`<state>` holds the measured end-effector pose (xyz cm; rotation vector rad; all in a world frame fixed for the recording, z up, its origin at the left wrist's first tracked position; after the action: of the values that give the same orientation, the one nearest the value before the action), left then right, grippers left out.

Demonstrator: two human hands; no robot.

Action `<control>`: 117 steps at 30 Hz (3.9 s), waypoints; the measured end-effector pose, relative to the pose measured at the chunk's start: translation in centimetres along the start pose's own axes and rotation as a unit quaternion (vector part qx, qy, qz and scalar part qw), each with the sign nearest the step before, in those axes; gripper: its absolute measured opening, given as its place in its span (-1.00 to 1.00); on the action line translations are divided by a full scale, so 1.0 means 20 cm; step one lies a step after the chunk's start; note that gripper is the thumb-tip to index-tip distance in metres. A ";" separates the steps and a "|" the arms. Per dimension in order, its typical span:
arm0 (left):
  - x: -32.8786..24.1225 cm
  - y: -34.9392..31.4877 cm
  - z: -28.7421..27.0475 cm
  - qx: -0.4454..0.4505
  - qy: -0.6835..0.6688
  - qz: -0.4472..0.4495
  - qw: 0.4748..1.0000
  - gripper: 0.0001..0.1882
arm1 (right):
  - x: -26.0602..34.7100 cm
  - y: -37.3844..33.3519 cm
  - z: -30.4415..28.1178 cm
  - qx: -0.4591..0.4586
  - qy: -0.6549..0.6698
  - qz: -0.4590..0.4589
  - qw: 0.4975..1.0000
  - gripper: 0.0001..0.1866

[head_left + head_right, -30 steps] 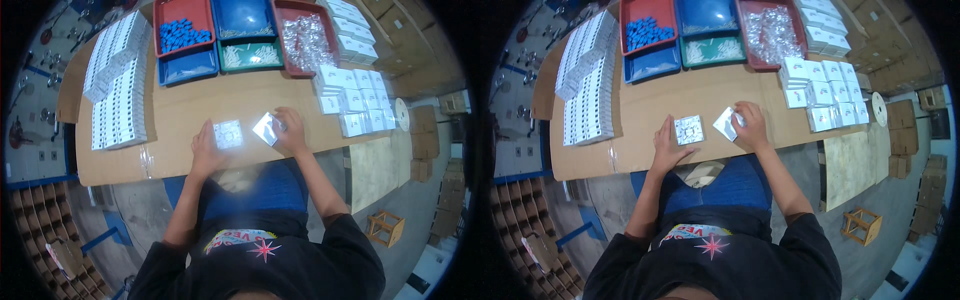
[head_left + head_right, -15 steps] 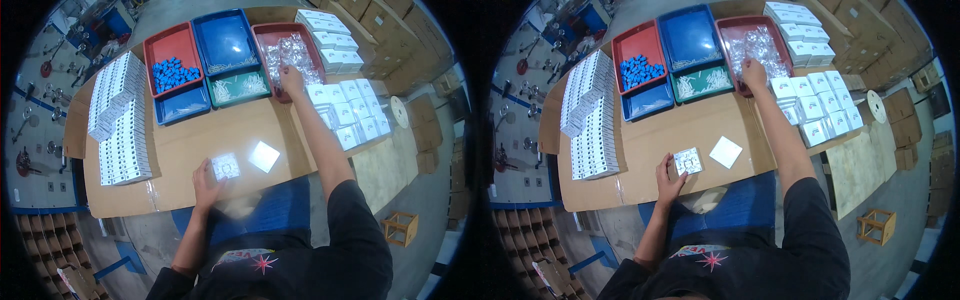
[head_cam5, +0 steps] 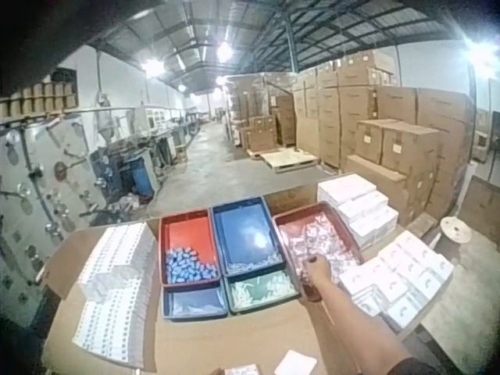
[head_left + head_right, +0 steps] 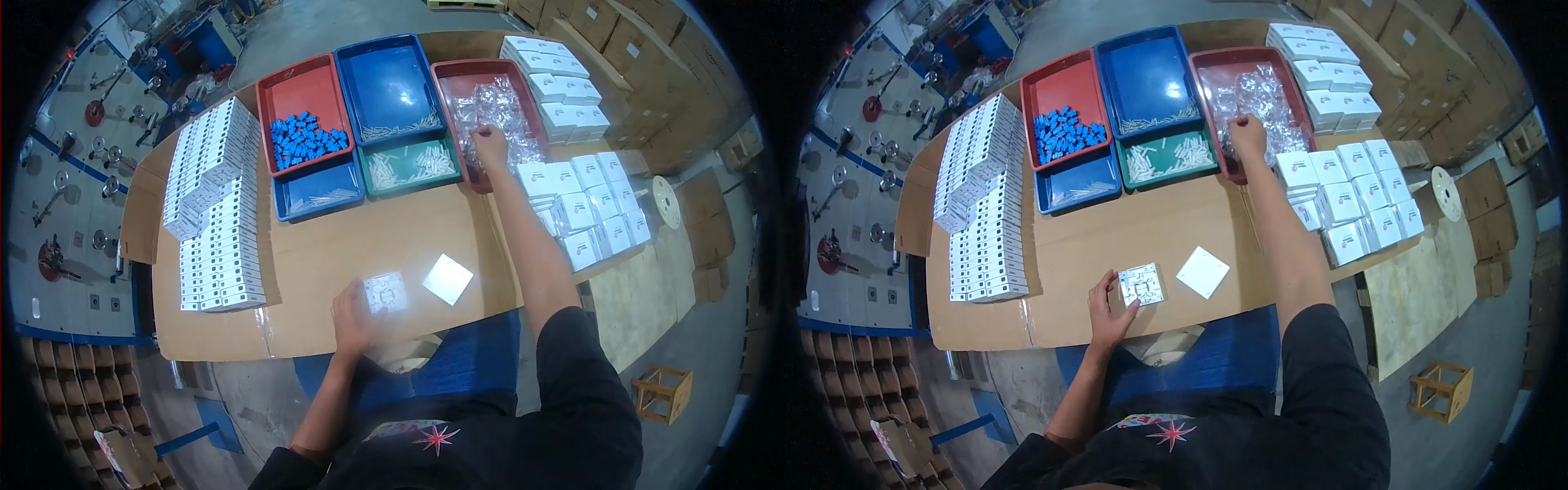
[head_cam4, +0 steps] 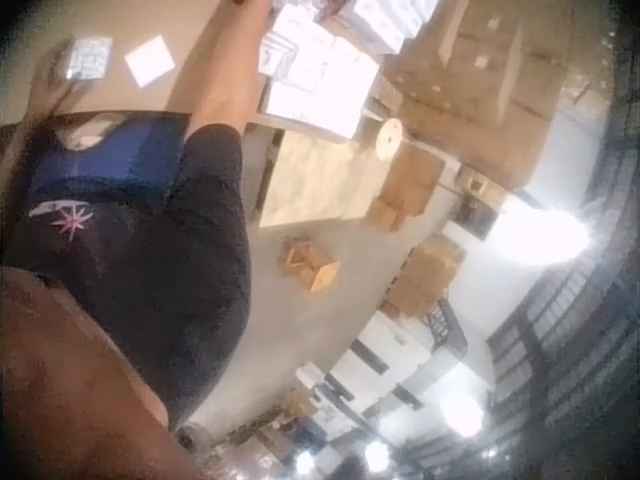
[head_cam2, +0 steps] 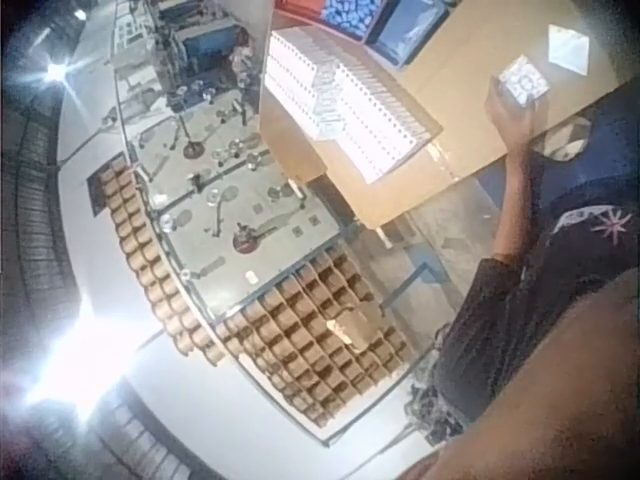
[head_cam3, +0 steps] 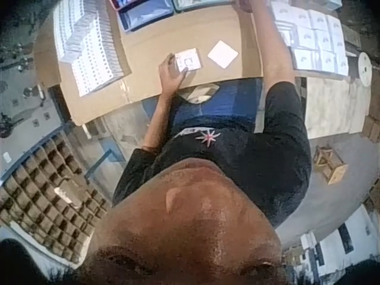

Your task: The recorder is assembling small electronic or mechanical units and placing them into white cardboard boxes.

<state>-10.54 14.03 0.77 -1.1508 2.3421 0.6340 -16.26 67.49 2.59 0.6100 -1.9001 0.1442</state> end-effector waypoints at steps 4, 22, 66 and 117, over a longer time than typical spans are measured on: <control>-0.01 0.01 0.00 0.009 0.004 -0.009 1.000 -0.14 | -0.02 0.03 -0.05 -0.008 0.100 -0.011 0.995 -0.75; 0.28 -0.04 0.05 -0.050 -0.343 -0.210 0.914 -0.61 | 0.26 -0.93 -0.29 0.124 0.461 0.145 0.867 -0.75; -0.04 -0.14 0.19 0.006 -0.377 -0.147 0.914 -0.80 | 0.42 -2.02 0.11 0.416 0.387 0.263 0.780 -0.87; 0.02 -0.14 0.25 0.027 -0.372 -0.173 0.911 -0.90 | 0.36 -1.95 0.10 0.418 0.147 0.040 0.896 -0.83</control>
<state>-7.44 15.12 -4.01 -1.0220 1.4629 0.7090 -1.35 30.71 1.22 1.0073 -1.5089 1.0873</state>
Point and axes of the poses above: each hand's wrist, its own y-axis towards the middle knuckle, its own z-axis out of the palm, x = y × z, the point moved 10 cm from there along y, towards the middle knuckle, and after that the axes turned 11 degrees about y, right-handed, at the moved point
